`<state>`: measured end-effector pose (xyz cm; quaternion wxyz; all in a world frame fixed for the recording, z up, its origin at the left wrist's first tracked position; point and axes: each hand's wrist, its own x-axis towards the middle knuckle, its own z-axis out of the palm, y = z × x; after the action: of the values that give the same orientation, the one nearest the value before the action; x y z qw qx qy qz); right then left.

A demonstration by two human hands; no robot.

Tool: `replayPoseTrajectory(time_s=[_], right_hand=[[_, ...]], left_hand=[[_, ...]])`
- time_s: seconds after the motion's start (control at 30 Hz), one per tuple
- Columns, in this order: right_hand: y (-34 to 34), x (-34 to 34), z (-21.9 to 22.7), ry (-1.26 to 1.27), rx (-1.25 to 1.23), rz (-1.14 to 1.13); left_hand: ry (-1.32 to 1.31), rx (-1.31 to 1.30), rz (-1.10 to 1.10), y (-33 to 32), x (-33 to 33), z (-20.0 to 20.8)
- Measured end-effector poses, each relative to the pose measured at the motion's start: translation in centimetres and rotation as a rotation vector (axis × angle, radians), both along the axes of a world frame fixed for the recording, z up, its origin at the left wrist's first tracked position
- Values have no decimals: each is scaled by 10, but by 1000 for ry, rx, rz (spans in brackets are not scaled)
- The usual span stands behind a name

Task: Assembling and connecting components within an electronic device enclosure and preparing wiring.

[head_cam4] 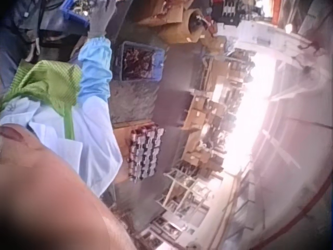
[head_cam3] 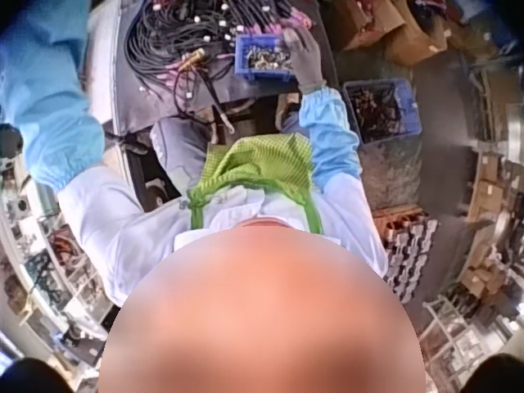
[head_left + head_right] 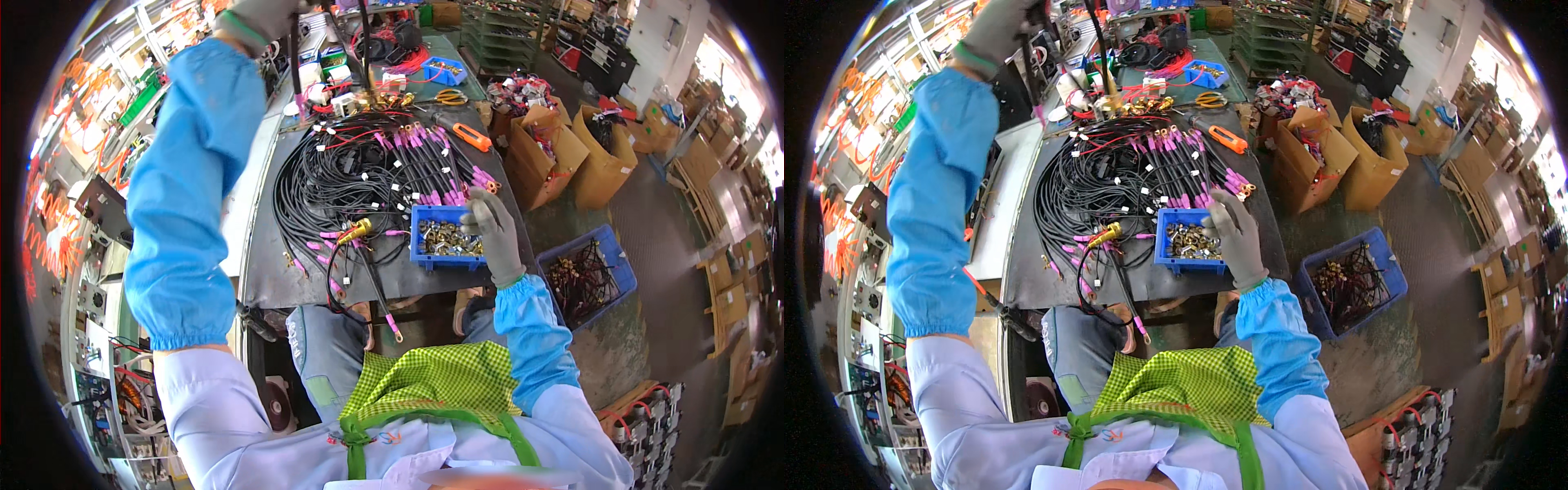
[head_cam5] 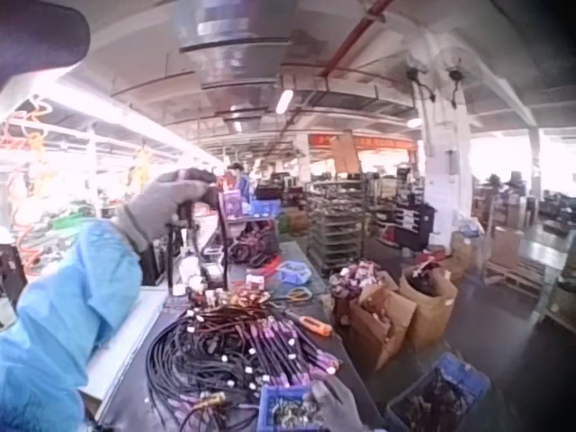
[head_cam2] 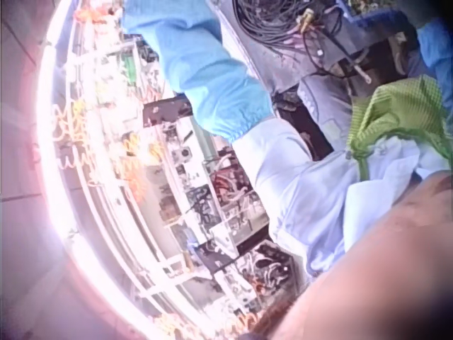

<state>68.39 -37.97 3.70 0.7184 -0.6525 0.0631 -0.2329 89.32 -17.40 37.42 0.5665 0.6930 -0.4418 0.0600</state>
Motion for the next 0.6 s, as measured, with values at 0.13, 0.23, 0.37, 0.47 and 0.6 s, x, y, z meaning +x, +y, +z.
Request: replayPoseTrajectory(time_s=[0.13,0.23,0.37,0.47,0.6], right_hand=[[18,5,14,-13,363,164],[29,6,28,-89,727,453],[27,-28,63,-389,898,376],[25,-64,49,-402,729,248],[21,-117,61,-101,23,-41]], left_hand=[[-7,69,24,9,-65,13],[-62,-226,-1414,-15,-39,-14],[40,167,-129,49,-147,-48],[364,221,-410,74,-180,-102],[750,666,-1080,113,-164,-172]])
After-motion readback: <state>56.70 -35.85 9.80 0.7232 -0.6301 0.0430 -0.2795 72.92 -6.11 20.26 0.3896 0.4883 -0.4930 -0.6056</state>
